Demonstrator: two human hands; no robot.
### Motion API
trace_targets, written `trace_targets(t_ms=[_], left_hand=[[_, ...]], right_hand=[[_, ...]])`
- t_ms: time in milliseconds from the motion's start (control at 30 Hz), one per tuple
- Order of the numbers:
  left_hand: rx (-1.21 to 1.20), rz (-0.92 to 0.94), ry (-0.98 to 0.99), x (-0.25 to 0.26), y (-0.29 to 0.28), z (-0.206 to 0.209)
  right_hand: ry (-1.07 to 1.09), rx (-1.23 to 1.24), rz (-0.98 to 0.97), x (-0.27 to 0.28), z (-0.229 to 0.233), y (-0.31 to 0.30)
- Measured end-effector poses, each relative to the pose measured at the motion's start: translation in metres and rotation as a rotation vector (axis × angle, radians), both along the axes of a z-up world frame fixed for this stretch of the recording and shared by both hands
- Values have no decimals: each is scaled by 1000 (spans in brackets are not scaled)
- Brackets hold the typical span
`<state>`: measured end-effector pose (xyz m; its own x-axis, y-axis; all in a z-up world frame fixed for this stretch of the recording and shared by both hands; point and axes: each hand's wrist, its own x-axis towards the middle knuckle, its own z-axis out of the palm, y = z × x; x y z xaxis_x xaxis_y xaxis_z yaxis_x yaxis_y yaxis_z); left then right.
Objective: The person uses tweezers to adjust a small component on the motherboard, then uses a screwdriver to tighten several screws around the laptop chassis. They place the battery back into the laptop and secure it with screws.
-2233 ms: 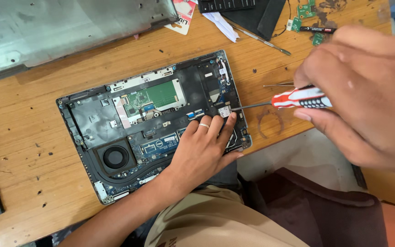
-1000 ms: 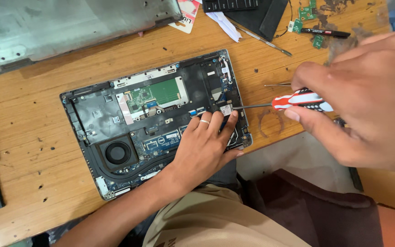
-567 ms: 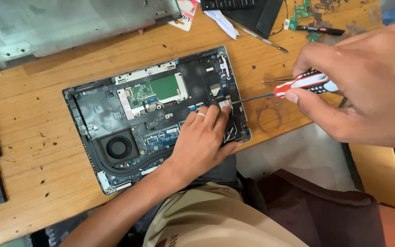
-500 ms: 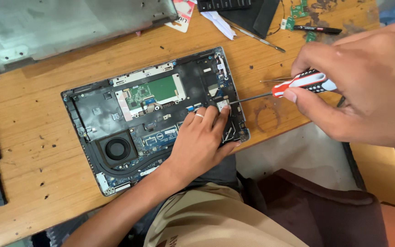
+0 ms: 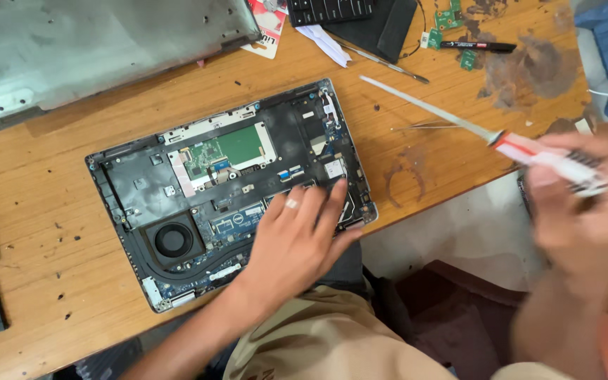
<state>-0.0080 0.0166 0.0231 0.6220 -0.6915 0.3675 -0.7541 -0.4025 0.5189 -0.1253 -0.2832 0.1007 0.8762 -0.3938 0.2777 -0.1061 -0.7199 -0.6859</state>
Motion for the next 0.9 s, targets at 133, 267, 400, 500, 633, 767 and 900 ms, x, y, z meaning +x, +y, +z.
trace_targets(t_ms=[133, 267, 400, 500, 633, 767, 900], left_hand=[[-142, 178, 92, -19, 50, 8], [-68, 543, 137, -41, 106, -9], [14, 806, 153, -64, 161, -37], [98, 897, 129, -75, 192, -56], [88, 950, 83, -77, 201, -73], [54, 940, 88, -67, 194, -73], [-9, 971, 167, -64, 189, -70]], right_hand=[[-98, -118, -92, -4, -63, 35], [-169, -113, -61, 4, -101, 54], [-56, -209, -79, 27, -112, 58], [-24, -368, 12, 47, -110, 66], [-34, -366, 185, 58, -106, 86], [-42, -352, 333, 59, -106, 99], [11, -338, 336, 55, -108, 100]])
